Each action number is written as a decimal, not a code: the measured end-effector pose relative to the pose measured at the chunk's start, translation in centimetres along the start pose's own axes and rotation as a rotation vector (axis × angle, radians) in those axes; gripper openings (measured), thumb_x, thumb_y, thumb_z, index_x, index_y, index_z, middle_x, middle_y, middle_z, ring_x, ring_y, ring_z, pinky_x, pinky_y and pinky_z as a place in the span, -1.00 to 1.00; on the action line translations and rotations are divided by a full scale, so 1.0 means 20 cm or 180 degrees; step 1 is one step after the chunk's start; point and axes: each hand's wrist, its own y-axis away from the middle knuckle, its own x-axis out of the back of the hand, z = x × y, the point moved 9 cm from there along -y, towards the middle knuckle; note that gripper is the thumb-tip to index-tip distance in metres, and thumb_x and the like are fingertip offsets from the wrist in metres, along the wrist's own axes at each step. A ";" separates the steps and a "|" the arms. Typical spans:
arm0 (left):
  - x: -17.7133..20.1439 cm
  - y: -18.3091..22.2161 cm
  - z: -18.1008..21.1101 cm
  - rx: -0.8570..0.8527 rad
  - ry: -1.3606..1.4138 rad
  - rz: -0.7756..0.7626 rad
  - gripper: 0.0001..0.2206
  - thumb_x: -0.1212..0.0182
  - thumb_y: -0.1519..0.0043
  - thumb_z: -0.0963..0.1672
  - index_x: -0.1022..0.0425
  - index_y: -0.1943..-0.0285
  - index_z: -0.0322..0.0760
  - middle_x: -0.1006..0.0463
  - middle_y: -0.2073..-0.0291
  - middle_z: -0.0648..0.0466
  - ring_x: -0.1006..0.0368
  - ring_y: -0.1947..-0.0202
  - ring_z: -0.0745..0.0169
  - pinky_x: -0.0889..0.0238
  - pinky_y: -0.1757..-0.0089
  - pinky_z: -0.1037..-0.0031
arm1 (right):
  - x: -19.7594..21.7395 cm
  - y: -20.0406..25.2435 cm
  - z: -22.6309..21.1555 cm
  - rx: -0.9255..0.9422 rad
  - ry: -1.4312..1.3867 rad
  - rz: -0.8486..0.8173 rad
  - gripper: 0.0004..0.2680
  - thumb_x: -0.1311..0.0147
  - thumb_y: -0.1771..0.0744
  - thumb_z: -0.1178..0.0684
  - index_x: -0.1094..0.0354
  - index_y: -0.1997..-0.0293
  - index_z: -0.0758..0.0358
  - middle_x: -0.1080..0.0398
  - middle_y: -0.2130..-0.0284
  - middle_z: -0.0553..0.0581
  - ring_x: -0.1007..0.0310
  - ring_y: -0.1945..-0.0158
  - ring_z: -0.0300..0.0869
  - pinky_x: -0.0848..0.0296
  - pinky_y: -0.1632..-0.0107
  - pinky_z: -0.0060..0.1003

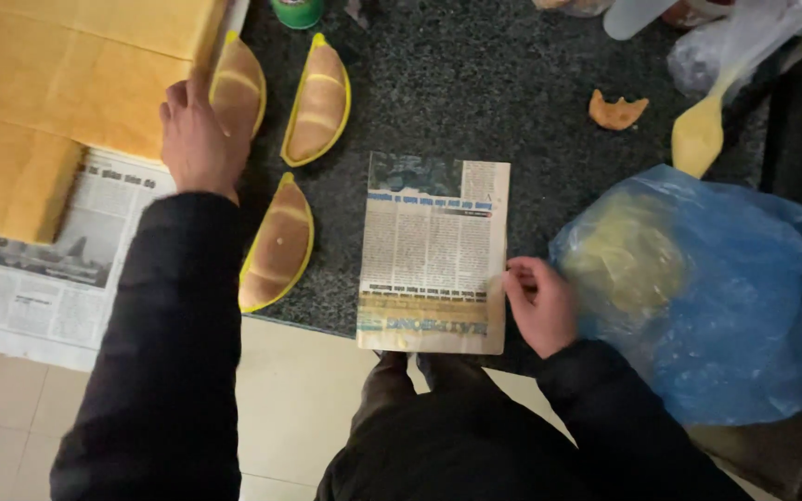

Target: Wrap pastries in newspaper and place them into a plastic bag

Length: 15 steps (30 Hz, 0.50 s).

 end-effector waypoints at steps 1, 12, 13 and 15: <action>0.09 0.11 0.07 0.0009 -0.0018 0.0016 -0.34 -0.37 -0.48 0.10 -0.35 -0.62 -0.36 -0.48 -0.22 -0.36 -0.38 -0.10 -0.59 -0.35 0.00 -0.33 | 0.00 0.03 0.01 0.0017 -0.0015 -0.0010 -0.82 -0.24 -0.45 -0.01 -0.55 -0.10 0.23 -0.68 0.09 0.14 -0.70 0.12 -0.14 -0.67 0.10 -0.24; -0.07 1.60 0.63 0.0182 0.1033 -0.0999 -0.28 -0.46 -0.28 0.07 -0.39 -0.59 -0.29 -0.54 -0.23 -0.26 -0.51 -0.24 -0.41 -0.37 -0.25 -0.08 | -0.08 0.25 0.28 -0.0726 -0.0159 -0.0454 -0.49 -0.18 -0.48 -0.08 -0.16 -0.57 0.46 -0.60 -0.15 0.51 -0.74 -0.02 0.26 -0.74 -0.04 0.18; -0.13 1.63 0.63 0.0185 0.1030 -0.0960 -0.28 -0.46 -0.28 0.07 -0.39 -0.59 -0.29 -0.54 -0.23 -0.26 -0.51 -0.24 -0.41 -0.37 -0.25 -0.08 | -0.05 0.24 0.20 -0.0687 -0.0165 -0.0453 -0.49 -0.18 -0.48 -0.08 -0.16 -0.57 0.46 -0.60 -0.15 0.51 -0.74 -0.02 0.26 -0.74 -0.04 0.18; -0.23 1.71 0.60 0.0208 0.0795 -0.0884 -0.24 -0.43 -0.31 0.09 -0.32 -0.64 -0.33 -0.50 -0.20 -0.28 -0.50 -0.19 -0.43 -0.36 -0.24 -0.09 | -0.05 0.27 0.10 -0.0976 -0.0276 -0.0878 -0.39 -0.13 -0.47 -0.20 -0.03 -0.66 0.45 -0.48 -0.32 0.53 -0.60 -0.30 0.30 -0.62 -0.28 0.20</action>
